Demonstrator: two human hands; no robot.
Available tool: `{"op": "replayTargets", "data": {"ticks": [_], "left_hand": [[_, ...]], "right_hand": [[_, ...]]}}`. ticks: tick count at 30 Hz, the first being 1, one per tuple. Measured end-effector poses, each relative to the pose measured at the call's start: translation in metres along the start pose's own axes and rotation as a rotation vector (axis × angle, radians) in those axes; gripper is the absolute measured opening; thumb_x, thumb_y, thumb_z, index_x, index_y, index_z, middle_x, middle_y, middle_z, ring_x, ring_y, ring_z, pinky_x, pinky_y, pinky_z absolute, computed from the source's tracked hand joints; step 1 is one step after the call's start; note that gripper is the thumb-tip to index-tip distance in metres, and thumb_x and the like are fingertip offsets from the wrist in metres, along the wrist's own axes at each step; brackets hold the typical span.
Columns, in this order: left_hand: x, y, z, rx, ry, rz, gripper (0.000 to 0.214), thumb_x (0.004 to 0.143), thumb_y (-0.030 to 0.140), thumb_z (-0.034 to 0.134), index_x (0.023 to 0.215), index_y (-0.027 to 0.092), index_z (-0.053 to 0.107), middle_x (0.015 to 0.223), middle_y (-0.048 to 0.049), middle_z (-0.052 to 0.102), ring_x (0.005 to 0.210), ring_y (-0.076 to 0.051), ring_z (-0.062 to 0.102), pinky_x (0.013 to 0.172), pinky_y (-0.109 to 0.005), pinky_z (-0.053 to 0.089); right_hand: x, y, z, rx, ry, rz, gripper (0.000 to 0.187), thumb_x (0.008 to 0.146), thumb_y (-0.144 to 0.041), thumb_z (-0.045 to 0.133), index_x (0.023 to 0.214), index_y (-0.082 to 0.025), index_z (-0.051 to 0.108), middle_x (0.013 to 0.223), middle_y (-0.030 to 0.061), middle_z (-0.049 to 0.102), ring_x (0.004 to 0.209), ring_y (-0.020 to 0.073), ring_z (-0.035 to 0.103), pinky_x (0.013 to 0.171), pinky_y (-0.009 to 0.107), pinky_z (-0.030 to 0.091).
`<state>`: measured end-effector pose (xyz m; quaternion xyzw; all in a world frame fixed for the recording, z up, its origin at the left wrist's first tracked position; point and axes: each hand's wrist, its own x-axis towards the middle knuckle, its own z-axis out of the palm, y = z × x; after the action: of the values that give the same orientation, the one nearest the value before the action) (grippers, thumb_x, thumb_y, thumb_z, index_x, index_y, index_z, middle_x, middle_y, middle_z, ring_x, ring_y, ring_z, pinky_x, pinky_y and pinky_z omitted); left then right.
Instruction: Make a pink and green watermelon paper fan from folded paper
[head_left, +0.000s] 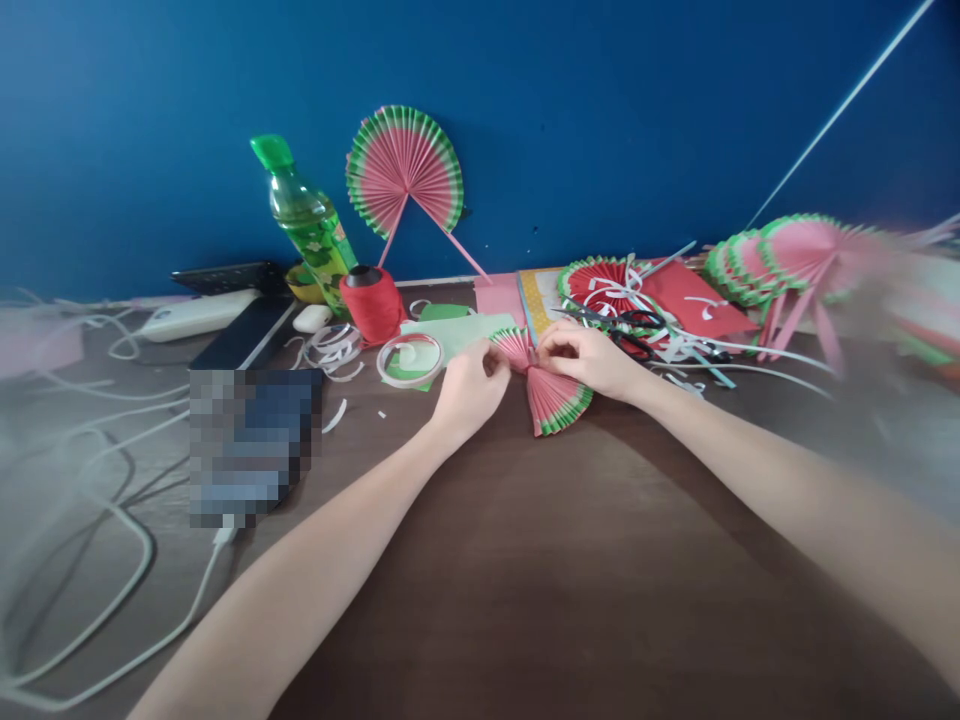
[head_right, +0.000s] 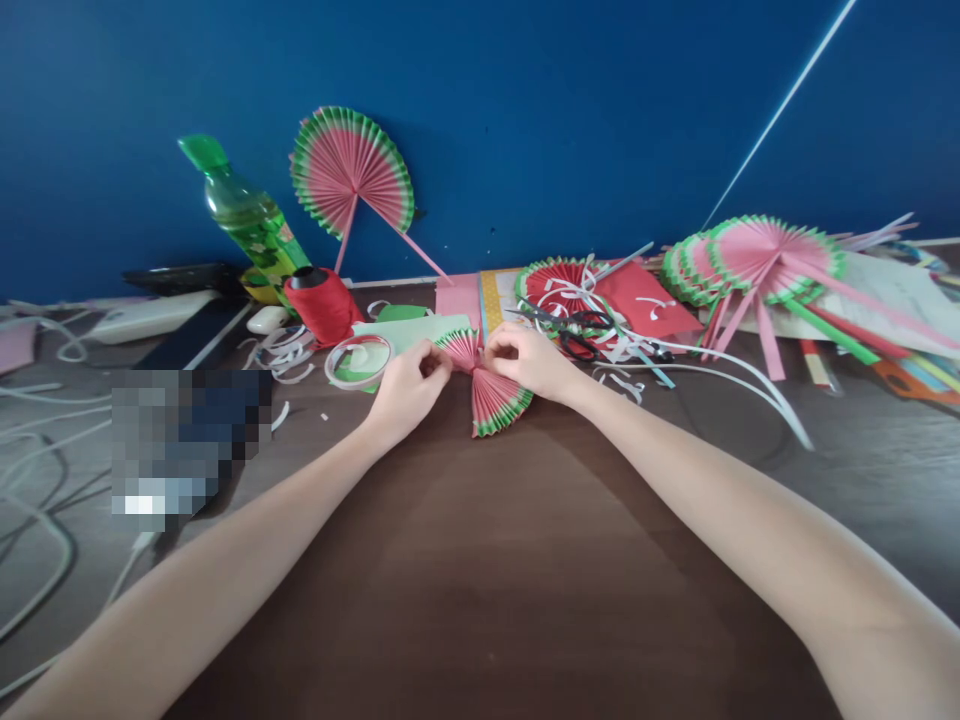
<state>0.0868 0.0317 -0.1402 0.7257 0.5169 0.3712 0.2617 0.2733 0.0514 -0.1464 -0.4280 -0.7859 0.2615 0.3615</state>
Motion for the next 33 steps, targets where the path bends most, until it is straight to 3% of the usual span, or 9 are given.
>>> {"op": "replayTargets", "data": {"ticks": [6,14,22,27,33], "left_hand": [[0.000,-0.003,0.002,-0.037,-0.026,0.117,0.012,0.072,0.005,0.050,0.076,0.016,0.054,0.076,-0.0004,0.063,0.067,-0.010,0.055,0.067,-0.025,0.044],[0.001,-0.004,0.002,-0.064,-0.097,0.183,0.019,0.071,-0.001,0.048,0.079,0.015,0.056,0.079,-0.0007,0.062,0.072,-0.010,0.057,0.069,-0.023,0.046],[0.000,-0.002,0.002,-0.046,-0.135,0.150,0.013,0.073,0.005,0.051,0.079,0.015,0.058,0.078,-0.0011,0.062,0.073,-0.011,0.058,0.070,-0.025,0.046],[0.001,0.000,0.000,-0.026,-0.147,0.141,0.014,0.070,0.006,0.048,0.074,0.016,0.056,0.073,0.0007,0.061,0.069,-0.012,0.056,0.070,-0.026,0.045],[0.002,0.000,-0.001,-0.093,-0.213,0.169,0.015,0.068,0.006,0.045,0.072,0.017,0.054,0.076,-0.0001,0.061,0.073,-0.012,0.056,0.074,-0.027,0.045]], "right_hand": [[-0.001,-0.006,-0.003,0.061,-0.065,0.062,0.012,0.070,-0.028,0.058,0.065,-0.017,0.058,0.073,0.0032,0.060,0.069,0.0154,0.054,0.071,0.033,0.042],[-0.001,-0.010,-0.003,0.238,-0.060,0.166,0.015,0.073,-0.025,0.052,0.076,-0.016,0.064,0.081,0.0055,0.068,0.080,0.0180,0.063,0.077,0.034,0.046],[-0.004,-0.018,-0.001,-0.027,-0.099,0.156,0.017,0.074,-0.033,0.060,0.072,-0.017,0.064,0.070,0.0030,0.066,0.064,0.0152,0.057,0.064,0.031,0.043],[-0.008,-0.021,0.000,0.078,-0.173,0.188,0.023,0.077,-0.038,0.058,0.071,-0.017,0.061,0.054,-0.0016,0.057,0.048,0.0100,0.047,0.050,0.026,0.036],[-0.008,-0.022,0.000,0.235,-0.152,0.205,0.023,0.076,-0.040,0.059,0.070,-0.018,0.057,0.062,0.0007,0.061,0.053,0.0123,0.056,0.054,0.028,0.043]]}}
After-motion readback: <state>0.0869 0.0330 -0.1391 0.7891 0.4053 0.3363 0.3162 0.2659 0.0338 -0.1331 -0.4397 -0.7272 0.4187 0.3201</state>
